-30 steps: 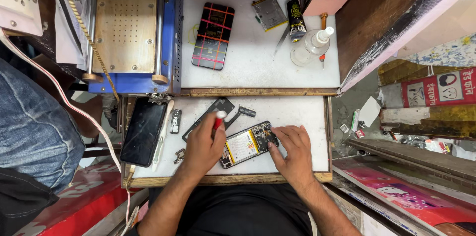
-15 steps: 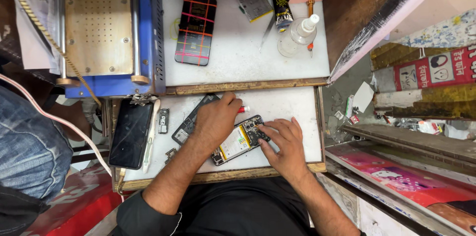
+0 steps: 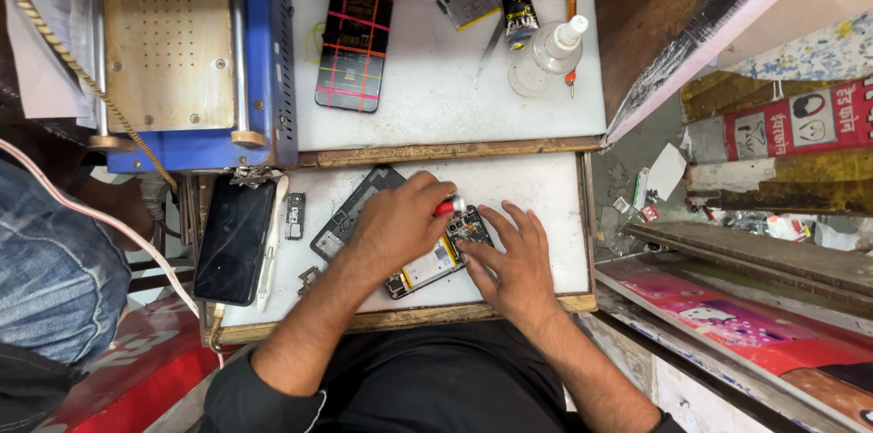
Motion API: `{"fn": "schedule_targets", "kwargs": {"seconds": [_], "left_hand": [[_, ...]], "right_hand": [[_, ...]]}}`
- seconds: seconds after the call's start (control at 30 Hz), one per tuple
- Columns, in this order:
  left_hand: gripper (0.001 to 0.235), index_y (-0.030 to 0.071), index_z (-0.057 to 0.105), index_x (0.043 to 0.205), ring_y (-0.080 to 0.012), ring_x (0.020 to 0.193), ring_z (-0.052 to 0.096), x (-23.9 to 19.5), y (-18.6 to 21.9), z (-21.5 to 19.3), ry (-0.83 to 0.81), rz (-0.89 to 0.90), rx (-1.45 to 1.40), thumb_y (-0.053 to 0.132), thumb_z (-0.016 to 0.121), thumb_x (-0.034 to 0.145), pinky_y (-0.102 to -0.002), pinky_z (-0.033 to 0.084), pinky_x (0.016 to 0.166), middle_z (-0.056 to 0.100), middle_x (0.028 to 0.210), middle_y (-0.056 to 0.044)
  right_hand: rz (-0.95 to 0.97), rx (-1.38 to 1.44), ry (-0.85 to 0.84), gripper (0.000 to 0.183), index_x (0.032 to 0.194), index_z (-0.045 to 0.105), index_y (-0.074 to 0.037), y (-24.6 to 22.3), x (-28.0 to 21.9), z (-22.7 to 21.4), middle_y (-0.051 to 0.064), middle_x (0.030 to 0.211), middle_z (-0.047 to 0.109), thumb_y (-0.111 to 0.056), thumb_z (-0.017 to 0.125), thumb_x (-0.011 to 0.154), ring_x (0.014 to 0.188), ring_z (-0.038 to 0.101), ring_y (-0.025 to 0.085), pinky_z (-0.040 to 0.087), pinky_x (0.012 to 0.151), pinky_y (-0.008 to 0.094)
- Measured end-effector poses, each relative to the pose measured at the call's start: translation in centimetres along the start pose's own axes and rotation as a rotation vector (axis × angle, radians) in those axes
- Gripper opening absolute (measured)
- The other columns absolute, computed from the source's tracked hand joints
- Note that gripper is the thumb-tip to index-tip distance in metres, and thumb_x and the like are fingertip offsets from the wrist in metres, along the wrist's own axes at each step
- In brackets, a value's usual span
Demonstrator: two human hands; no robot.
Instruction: The person uses a red-handled screwdriver to remove screws from a disassembled smartphone on a workbench. They then use their fingers to lift and reposition internal components, including the battery and circuit board, while other phone parts and tools remain on the table.
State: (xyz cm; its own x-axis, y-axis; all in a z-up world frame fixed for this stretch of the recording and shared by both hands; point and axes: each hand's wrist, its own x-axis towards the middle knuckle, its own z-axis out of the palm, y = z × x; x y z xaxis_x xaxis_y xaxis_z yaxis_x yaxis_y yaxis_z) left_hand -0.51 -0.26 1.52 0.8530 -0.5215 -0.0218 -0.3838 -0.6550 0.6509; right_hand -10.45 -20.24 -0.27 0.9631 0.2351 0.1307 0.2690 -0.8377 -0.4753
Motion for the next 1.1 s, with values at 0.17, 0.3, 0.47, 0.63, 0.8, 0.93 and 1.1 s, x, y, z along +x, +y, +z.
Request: {"fn": "schedule_targets", "kwargs": {"seconds": [0.17,0.3,0.47,0.63,0.8,0.93,1.1], "left_hand": [[0.034,0.010,0.072,0.121,-0.0284,0.078,0.074,-0.5,1.7,2.1,-0.033,-0.041,0.053,0.025,0.070,0.090,-0.042,0.061,0.067,0.071,0.105,-0.008],[0.034,0.009,0.071,0.122,-0.0270,0.075,0.074,-0.6,1.8,2.8,-0.067,-0.062,0.038,0.025,0.069,0.092,-0.040,0.061,0.064,0.070,0.105,-0.008],[0.033,0.011,0.072,0.120,-0.0267,0.076,0.075,-0.7,1.9,3.0,-0.070,-0.080,0.030,0.025,0.073,0.090,-0.040,0.062,0.064,0.071,0.105,-0.005],[0.028,0.013,0.074,0.115,-0.0278,0.078,0.075,-1.0,1.8,3.0,0.073,-0.119,-0.014,0.024,0.074,0.089,-0.039,0.062,0.065,0.072,0.102,-0.005],[0.020,0.011,0.074,0.099,-0.0295,0.074,0.073,-1.0,1.5,2.4,0.016,-0.225,-0.032,0.028,0.076,0.090,-0.042,0.060,0.064,0.071,0.092,-0.007],[0.021,0.011,0.072,0.100,-0.0271,0.072,0.073,-0.6,1.8,2.4,-0.066,-0.261,0.047,0.030,0.073,0.093,-0.041,0.060,0.062,0.069,0.090,-0.007],[0.019,0.012,0.072,0.101,-0.0264,0.075,0.073,-0.9,2.0,2.0,-0.022,-0.185,0.057,0.028,0.074,0.090,-0.041,0.061,0.063,0.070,0.092,-0.006]], "right_hand": [[-0.003,-0.003,0.000,0.016,0.099,0.079,-0.019,0.3,-0.1,0.2,0.012,0.147,0.051,-0.024,0.080,0.084,0.144,0.037,0.040,0.026,0.118,0.065],[0.015,-0.003,-0.021,0.016,0.097,0.079,-0.019,0.5,-0.3,0.2,0.012,0.147,0.052,-0.024,0.080,0.082,0.144,0.037,0.039,0.026,0.118,0.064],[0.015,0.008,-0.024,0.019,0.102,0.080,-0.020,0.5,-0.2,0.2,0.011,0.147,0.053,-0.024,0.079,0.083,0.144,0.037,0.037,0.025,0.119,0.064],[0.016,0.021,-0.024,0.021,0.105,0.080,-0.021,0.5,-0.3,0.2,0.011,0.146,0.053,-0.024,0.079,0.085,0.145,0.038,0.037,0.023,0.120,0.064],[-0.012,0.014,-0.019,0.025,0.109,0.080,-0.022,0.5,-0.4,0.2,0.007,0.147,0.056,-0.022,0.079,0.084,0.145,0.036,0.038,0.023,0.120,0.064],[-0.032,-0.014,-0.031,0.026,0.111,0.078,-0.021,0.5,-0.4,0.5,0.002,0.144,0.060,-0.020,0.078,0.085,0.146,0.038,0.036,0.024,0.121,0.063],[-0.020,-0.026,-0.024,0.024,0.109,0.078,-0.021,0.4,-0.3,0.5,0.003,0.140,0.062,-0.019,0.077,0.085,0.144,0.041,0.035,0.025,0.120,0.062]]}}
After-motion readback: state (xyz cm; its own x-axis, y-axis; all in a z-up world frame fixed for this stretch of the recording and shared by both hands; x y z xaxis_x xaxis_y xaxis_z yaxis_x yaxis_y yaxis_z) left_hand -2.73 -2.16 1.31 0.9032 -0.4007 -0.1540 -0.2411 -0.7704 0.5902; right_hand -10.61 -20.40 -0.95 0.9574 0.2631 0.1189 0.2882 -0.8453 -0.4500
